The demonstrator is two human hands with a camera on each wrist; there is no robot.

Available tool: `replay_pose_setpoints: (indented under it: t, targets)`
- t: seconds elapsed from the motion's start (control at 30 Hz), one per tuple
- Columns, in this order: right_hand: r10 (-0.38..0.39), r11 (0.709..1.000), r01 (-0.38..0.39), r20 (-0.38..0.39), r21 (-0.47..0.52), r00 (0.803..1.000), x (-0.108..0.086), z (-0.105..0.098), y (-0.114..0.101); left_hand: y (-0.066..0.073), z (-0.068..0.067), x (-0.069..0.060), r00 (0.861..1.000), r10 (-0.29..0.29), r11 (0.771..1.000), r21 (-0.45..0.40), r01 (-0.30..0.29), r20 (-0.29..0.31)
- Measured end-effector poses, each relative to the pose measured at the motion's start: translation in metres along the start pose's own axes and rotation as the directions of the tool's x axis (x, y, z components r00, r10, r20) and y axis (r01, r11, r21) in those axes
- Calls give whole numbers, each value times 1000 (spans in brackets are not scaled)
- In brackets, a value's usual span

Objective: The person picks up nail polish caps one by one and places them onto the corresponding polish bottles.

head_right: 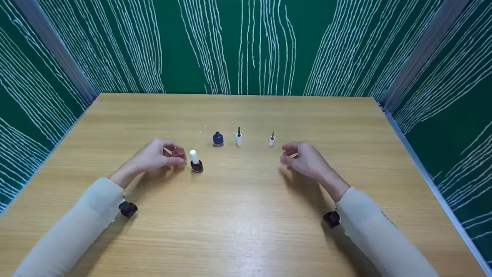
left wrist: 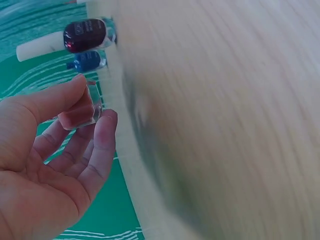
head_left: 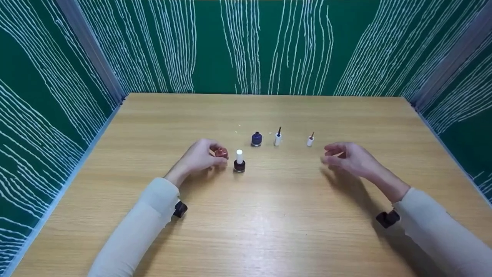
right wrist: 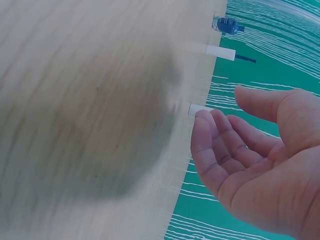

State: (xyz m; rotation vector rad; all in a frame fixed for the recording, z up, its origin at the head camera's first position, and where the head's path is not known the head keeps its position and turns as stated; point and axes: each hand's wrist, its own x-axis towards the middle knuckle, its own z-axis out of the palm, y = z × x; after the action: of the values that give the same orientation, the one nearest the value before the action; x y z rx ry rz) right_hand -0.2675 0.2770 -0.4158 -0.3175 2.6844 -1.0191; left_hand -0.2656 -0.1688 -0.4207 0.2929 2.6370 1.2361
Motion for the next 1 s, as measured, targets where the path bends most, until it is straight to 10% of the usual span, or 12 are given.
replay_pose_setpoints:
  t: [1.0]
  targets:
    - [116, 958, -101, -42, 268, 992, 46, -5, 4, 10, -4, -33, 996, 47, 992, 116, -56, 72]
